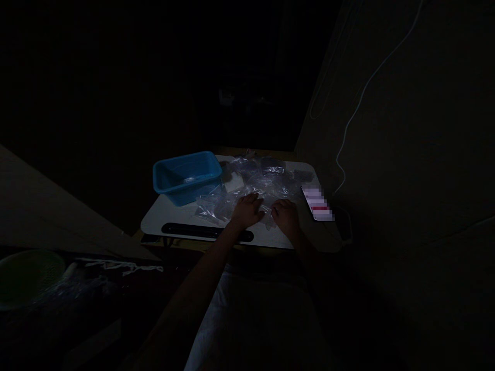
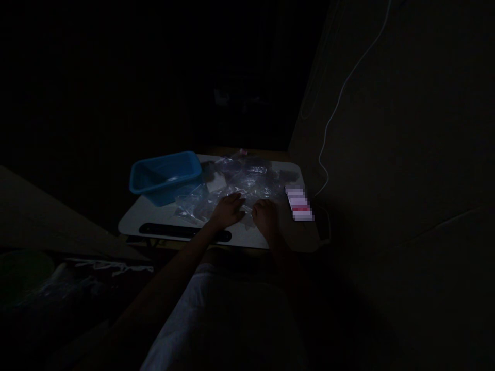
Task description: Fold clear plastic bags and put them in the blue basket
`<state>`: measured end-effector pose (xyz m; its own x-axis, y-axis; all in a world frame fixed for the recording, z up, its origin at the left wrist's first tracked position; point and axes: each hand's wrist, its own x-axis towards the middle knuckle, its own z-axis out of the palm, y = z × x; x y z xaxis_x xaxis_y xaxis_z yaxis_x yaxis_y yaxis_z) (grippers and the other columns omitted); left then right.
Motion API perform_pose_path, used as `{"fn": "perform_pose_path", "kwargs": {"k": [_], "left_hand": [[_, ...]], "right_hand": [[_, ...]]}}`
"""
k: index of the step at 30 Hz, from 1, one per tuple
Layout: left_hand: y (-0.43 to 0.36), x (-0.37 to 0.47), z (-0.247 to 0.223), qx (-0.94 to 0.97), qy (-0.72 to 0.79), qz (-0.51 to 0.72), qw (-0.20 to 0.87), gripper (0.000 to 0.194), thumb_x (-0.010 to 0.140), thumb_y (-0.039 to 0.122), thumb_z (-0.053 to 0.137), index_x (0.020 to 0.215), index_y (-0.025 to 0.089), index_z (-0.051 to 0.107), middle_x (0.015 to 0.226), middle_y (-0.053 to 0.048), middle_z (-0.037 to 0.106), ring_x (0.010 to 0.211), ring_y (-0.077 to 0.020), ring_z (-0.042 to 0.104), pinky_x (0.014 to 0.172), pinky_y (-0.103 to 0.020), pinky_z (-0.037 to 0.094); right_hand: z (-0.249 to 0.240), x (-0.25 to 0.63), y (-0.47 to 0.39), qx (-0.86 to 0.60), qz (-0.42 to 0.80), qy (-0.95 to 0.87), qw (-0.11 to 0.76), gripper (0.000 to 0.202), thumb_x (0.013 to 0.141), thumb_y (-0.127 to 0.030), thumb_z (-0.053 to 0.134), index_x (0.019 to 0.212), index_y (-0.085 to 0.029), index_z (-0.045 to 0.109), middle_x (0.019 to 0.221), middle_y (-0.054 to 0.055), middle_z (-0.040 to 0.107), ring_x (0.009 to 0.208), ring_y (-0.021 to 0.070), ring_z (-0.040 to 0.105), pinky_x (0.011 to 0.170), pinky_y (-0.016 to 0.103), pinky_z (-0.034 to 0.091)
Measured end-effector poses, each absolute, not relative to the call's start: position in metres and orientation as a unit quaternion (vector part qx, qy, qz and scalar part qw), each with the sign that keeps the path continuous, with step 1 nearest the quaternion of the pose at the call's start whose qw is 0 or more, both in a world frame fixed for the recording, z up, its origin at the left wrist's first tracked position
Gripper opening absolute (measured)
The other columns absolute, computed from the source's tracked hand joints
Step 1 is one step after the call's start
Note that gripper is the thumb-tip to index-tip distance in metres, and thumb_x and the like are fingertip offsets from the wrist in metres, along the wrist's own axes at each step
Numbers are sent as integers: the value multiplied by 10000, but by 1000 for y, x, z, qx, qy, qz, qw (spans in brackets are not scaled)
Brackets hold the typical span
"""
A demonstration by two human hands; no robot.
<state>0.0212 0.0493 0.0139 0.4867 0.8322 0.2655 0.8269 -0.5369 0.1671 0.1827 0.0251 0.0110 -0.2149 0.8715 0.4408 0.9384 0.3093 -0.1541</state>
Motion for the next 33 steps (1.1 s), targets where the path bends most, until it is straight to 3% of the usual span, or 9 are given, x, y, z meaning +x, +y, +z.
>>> {"fn": "perform_pose_path", "kwargs": {"k": [5,18,23,26,33], "left_hand": [[51,21,13,854,491,171,9,418,815,329,447,1183,139,502,1300,-122,452,1211,-220,394,1000,-373,313],[54,18,9,864,450,222,33,341,819,264,427,1106,179,589,1277,-78,491,1181,-195,424,985,-366,336],[50,17,13,884,422,197,38,375,826,206,391,1166,260,537,1267,8,510,1221,-195,367,1011,-424,259],[49,17,13,894,404,190,22,410,823,208,399,1214,288,493,1271,3,500,1204,-200,371,1004,-429,249],[47,19,14,895,403,192,8,306,816,274,432,1052,252,625,1155,-41,547,1088,-213,421,928,-380,338]], "right_hand": [[11,183,25,-583,-75,-778,224,157,783,-165,473,762,-173,628,870,53,631,851,183,500,778,313,327],[10,183,26,-585,-67,-776,227,188,792,-172,447,813,-171,633,870,60,634,857,193,510,780,317,329],[10,182,25,-582,-61,-778,230,299,781,-184,454,1050,-151,581,973,85,628,924,215,497,810,340,322],[12,181,23,-560,-63,-795,225,419,765,-181,481,1184,-169,499,1034,84,607,962,222,476,816,346,315],[13,182,24,-555,-76,-801,212,197,822,-240,461,905,-186,630,900,67,616,896,208,486,765,328,315]]}}
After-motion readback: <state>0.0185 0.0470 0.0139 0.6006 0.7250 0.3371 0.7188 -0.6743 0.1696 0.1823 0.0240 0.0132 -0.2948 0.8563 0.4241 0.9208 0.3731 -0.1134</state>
